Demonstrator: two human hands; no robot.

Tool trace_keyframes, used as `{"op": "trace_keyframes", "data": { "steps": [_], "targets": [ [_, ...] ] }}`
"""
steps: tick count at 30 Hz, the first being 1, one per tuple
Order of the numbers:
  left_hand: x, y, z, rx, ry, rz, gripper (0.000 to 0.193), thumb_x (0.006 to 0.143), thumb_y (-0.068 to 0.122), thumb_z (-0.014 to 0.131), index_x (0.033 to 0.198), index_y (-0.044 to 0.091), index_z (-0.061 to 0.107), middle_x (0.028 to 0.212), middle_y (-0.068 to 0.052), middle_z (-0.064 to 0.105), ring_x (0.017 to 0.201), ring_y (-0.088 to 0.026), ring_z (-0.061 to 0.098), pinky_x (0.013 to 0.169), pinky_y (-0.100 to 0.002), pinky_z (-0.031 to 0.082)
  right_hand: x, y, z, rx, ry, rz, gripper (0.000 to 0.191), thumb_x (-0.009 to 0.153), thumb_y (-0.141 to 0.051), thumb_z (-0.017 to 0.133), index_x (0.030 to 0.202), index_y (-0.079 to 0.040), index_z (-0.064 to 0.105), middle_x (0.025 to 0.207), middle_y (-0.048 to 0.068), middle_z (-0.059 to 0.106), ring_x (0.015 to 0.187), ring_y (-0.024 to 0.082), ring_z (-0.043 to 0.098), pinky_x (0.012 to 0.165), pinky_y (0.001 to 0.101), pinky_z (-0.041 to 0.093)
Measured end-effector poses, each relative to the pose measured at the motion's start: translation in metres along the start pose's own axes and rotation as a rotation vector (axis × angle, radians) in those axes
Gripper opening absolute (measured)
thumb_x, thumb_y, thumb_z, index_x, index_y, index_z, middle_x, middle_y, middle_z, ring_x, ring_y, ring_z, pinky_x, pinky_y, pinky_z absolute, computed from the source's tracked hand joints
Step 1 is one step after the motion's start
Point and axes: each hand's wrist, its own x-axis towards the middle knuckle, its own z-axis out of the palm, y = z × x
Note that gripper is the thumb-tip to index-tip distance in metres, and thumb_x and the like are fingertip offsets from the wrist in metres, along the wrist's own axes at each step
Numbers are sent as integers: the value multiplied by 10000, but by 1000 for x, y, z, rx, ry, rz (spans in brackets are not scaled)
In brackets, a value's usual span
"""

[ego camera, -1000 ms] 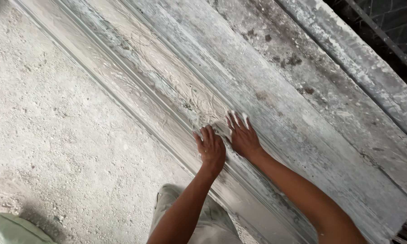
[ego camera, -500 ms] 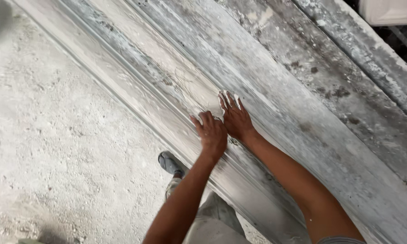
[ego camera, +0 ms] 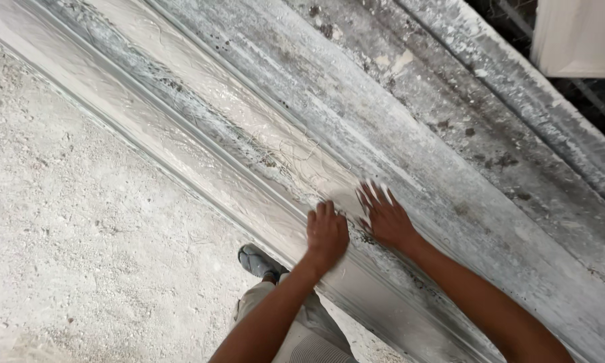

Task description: The person rubs white plaster slurry by hand along long decorative cornice moldings laid on a workbench, coating their grooved surfaces. They then mix plaster slurry in a large bowl by hand and pour the mixture from the bowl along the moldings.

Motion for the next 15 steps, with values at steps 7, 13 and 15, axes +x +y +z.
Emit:
{"op": "trace_keyframes", "data": {
  "steps": [7, 13, 15],
  "targets": [
    [-14, 0, 4, 369, 104, -51, 394, 847, 225, 589, 1110, -46, 706, 1365, -256, 503, 1291, -422, 400, 1099, -627, 248, -17, 0, 15, -5, 87, -34, 749, 985, -498, 540, 1560, -83, 299, 1657, 123, 244, 1508, 321, 248, 1206, 535, 198],
    [21, -21, -32, 389, -8, -286, 335, 874, 201, 606, 1117, 0, 720, 1315, -229, 505, 1308, -419, 385, 1099, -678, 219, 86, -43, -25, 86, 132, -76, 788, 979, -459, 537, 1573, -26, 256, 1665, 113, 239, 1546, 281, 201, 1243, 494, 161],
    [26, -29, -44, 382, 12, -350, 319, 888, 201, 605, 1116, 14, 728, 1305, -210, 515, 1290, -411, 400, 1110, -690, 214, 116, -61, -42, 128, 108, -74, 803, 960, -410, 551, 1592, -35, 226, 1680, 99, 227, 1558, 262, 173, 1255, 476, 140]
  ]
}}
